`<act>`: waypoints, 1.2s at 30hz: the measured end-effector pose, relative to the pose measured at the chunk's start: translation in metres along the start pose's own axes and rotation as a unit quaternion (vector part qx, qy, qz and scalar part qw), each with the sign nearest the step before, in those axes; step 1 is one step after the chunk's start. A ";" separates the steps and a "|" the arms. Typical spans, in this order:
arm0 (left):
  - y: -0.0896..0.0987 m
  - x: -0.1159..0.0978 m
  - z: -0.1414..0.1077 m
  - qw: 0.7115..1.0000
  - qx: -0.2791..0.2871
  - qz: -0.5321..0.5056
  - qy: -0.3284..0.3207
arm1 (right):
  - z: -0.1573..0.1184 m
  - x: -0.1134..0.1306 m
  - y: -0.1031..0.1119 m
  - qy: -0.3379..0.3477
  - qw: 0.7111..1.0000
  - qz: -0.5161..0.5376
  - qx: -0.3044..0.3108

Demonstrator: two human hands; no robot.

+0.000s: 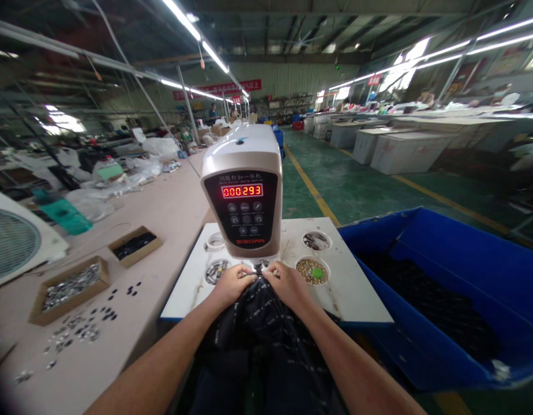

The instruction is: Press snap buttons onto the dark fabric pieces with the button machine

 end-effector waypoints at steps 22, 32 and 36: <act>0.000 0.000 0.000 1.000 0.010 -0.015 -0.003 | 0.001 -0.001 0.000 0.003 1.000 -0.001 0.005; 0.000 0.001 0.000 1.000 -0.006 0.002 0.000 | 0.001 -0.003 0.000 0.005 1.000 0.021 0.004; 0.000 -0.003 -0.003 1.000 -0.019 0.012 0.002 | 0.002 0.000 0.002 0.012 0.999 0.046 0.001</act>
Point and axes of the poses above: each hand's wrist, its own z-axis towards the middle knuckle, its own y-axis out of the back of the hand, x = y × z, the point moved 2 cm from there along z, towards the middle knuckle, and after that the axes turned 12 degrees about x, right-handed, at the moved point
